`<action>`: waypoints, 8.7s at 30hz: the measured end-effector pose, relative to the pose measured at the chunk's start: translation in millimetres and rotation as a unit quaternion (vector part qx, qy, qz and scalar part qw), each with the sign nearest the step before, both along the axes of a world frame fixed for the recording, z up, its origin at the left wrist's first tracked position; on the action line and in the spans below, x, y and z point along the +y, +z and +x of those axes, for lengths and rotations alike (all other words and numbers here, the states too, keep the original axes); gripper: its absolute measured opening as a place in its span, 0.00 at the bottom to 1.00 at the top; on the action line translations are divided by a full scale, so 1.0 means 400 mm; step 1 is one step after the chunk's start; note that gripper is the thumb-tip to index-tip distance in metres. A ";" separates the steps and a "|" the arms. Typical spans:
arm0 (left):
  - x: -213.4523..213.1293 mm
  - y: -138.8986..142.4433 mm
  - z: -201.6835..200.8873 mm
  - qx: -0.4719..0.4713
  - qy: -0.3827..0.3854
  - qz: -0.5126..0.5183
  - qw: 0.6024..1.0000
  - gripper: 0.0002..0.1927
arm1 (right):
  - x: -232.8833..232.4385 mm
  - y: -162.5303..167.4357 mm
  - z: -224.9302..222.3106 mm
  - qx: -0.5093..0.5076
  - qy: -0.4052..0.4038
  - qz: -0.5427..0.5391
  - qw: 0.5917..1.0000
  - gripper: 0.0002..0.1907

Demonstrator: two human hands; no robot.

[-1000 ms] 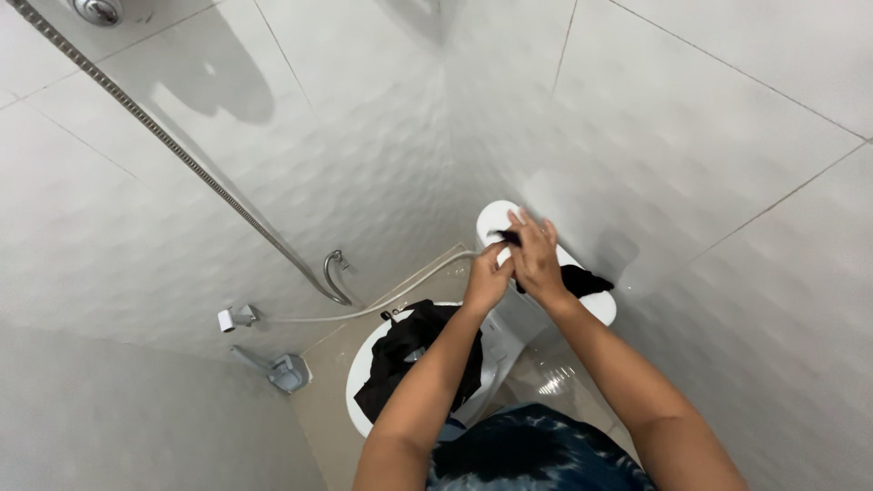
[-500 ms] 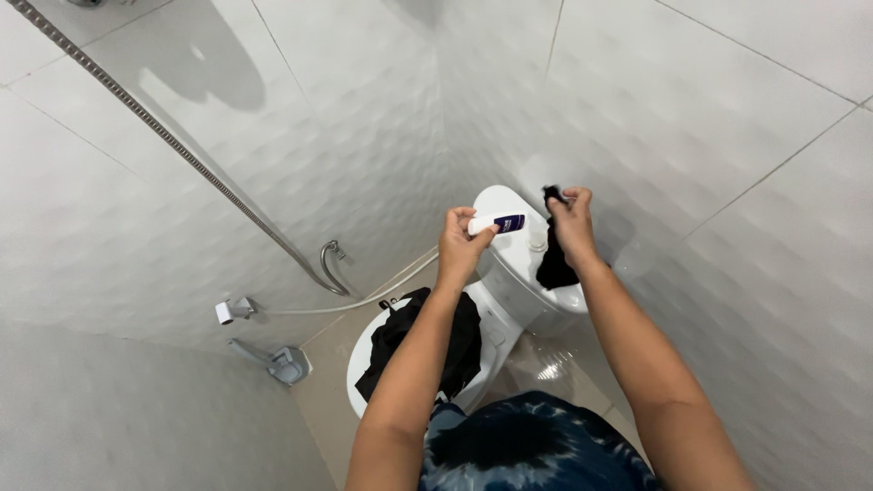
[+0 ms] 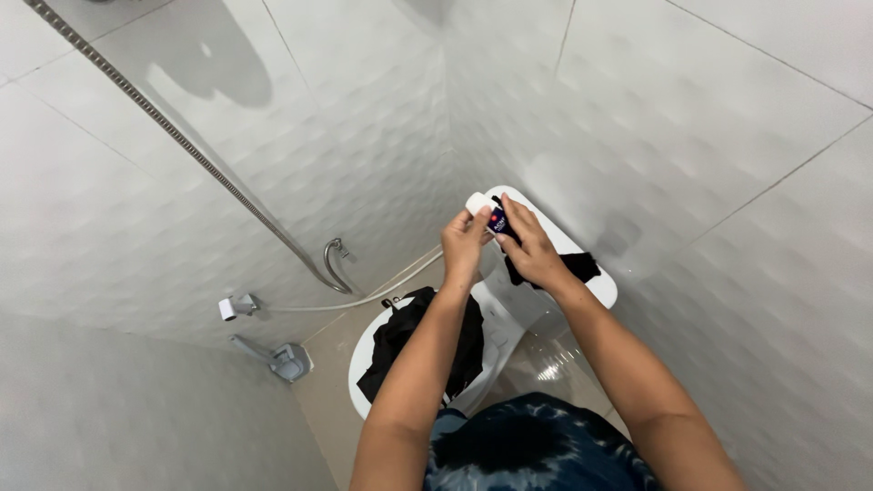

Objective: The person takes toiletry bottles out of a black bag resting on the toilet, wipes each bottle with a black cloth, and places the bottles on a small wooden shelf and a wall-mounted shower caddy, arranging them among the existing products.

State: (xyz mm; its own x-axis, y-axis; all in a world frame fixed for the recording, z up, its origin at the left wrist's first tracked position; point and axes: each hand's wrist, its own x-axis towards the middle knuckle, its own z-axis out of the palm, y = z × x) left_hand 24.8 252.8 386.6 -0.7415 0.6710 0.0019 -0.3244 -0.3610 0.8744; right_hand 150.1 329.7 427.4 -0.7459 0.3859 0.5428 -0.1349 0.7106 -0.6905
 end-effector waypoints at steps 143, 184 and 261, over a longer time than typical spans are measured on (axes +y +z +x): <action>-0.040 0.224 0.084 0.043 0.065 0.176 0.981 0.11 | -0.056 0.169 0.012 0.037 -0.113 -0.077 0.990 0.16; -0.043 0.167 0.082 0.090 0.018 0.081 0.992 0.23 | -0.011 0.117 0.031 0.043 -0.074 -0.113 0.990 0.10; 0.102 1.099 -0.508 0.711 0.254 0.006 0.656 0.23 | 0.430 1.430 -0.395 -0.021 -0.117 0.370 0.922 0.14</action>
State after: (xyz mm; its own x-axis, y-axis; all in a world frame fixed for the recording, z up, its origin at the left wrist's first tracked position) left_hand -178.2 293.5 826.1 -0.1131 0.3322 0.9364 0.9802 -0.1167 0.1597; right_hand -8.1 501.8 999.5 -0.7153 0.0742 0.6949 0.0965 0.9953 -0.0070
